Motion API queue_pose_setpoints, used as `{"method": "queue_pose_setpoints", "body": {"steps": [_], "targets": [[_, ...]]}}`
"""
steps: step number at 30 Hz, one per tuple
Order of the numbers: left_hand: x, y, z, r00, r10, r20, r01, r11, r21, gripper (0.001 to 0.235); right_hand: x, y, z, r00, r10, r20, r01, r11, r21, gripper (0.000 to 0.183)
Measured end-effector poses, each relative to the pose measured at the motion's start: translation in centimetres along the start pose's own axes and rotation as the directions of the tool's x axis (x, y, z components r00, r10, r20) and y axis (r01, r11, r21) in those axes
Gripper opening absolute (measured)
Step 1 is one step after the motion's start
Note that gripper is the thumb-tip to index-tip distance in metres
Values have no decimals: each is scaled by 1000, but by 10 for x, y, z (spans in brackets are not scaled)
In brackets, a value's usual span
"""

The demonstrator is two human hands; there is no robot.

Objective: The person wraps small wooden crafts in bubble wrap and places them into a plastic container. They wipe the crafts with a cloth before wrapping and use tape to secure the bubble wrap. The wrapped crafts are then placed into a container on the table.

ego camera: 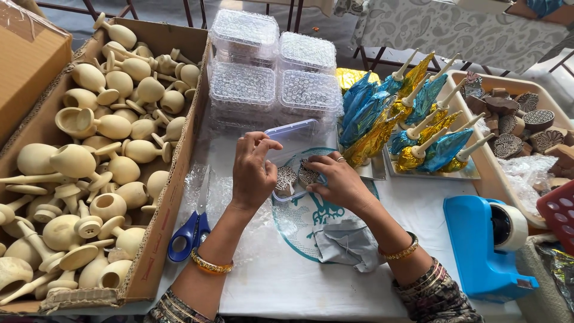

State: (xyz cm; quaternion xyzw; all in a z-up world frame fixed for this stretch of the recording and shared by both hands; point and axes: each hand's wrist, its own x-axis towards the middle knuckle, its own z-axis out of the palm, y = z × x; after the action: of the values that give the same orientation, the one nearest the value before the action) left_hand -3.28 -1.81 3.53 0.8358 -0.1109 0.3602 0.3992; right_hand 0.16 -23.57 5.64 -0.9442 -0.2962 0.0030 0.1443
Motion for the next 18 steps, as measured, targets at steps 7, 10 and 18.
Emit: {"method": "queue_pose_setpoints", "body": {"steps": [7, 10, 18], "targets": [[3, 2, 2, 998, -49, -30, 48, 999, -26, 49, -2, 7, 0, 995, -60, -77, 57, 998, -35, 56], [4, 1, 1, 995, -97, -39, 90, 984, -154, 58, -6, 17, 1, 949, -73, -307, 99, 993, 70, 35], [3, -9, 2, 869, -115, 481, 183, 978, -97, 19, -11, 35, 5, 647, -123, -752, 336, 932, 136, 15]]}}
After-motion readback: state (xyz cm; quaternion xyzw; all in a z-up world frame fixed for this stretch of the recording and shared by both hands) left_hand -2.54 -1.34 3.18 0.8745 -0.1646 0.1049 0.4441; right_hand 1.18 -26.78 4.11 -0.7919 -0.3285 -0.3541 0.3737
